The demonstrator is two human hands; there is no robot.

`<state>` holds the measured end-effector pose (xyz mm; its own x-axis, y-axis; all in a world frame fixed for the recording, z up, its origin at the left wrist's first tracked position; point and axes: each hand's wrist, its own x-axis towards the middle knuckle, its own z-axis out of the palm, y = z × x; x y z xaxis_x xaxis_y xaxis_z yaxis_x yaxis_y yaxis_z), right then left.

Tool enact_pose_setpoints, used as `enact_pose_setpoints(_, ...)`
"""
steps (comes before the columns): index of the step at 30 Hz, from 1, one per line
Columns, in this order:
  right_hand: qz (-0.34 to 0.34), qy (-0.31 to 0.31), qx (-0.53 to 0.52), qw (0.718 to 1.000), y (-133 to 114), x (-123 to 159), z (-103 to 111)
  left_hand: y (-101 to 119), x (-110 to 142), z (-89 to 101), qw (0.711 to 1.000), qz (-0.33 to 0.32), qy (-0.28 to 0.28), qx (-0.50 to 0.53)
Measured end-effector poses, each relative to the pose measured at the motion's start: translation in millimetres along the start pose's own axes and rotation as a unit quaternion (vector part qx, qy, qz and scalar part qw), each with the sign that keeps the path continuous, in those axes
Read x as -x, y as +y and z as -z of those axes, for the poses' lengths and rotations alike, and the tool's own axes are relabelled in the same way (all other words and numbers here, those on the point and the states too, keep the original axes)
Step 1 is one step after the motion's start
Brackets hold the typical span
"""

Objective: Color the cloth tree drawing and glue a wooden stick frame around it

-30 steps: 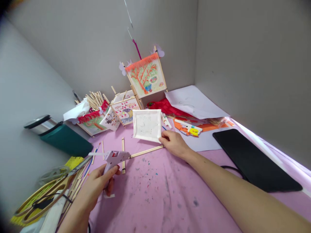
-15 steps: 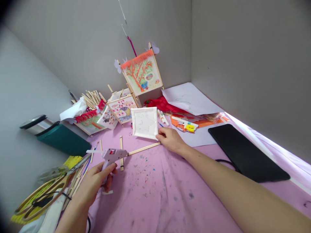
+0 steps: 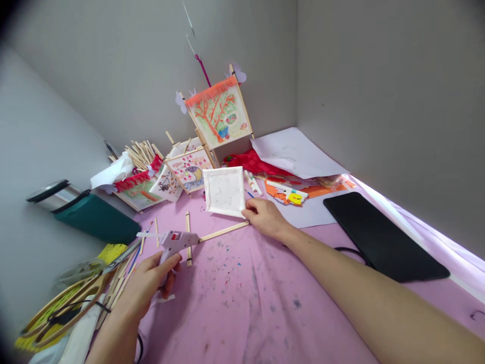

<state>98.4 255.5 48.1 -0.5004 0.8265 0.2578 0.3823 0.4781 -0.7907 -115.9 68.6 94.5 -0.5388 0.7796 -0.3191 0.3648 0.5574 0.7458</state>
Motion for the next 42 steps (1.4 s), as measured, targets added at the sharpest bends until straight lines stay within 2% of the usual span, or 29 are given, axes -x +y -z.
enact_pose_setpoints(15,0.003,0.000,0.001,1.000,-1,0,1,-1,-2,1.0,0.999,-0.009,0.011,-0.038)
enact_pose_setpoints(24,0.003,0.003,-0.001,1.000,0,0,0,13,5,-2.8,0.998,-0.003,0.017,-0.067)
enact_pose_setpoints(42,0.004,0.010,-0.009,1.000,0,-1,-1,17,-4,-12.1,0.998,-0.020,-0.011,-0.054)
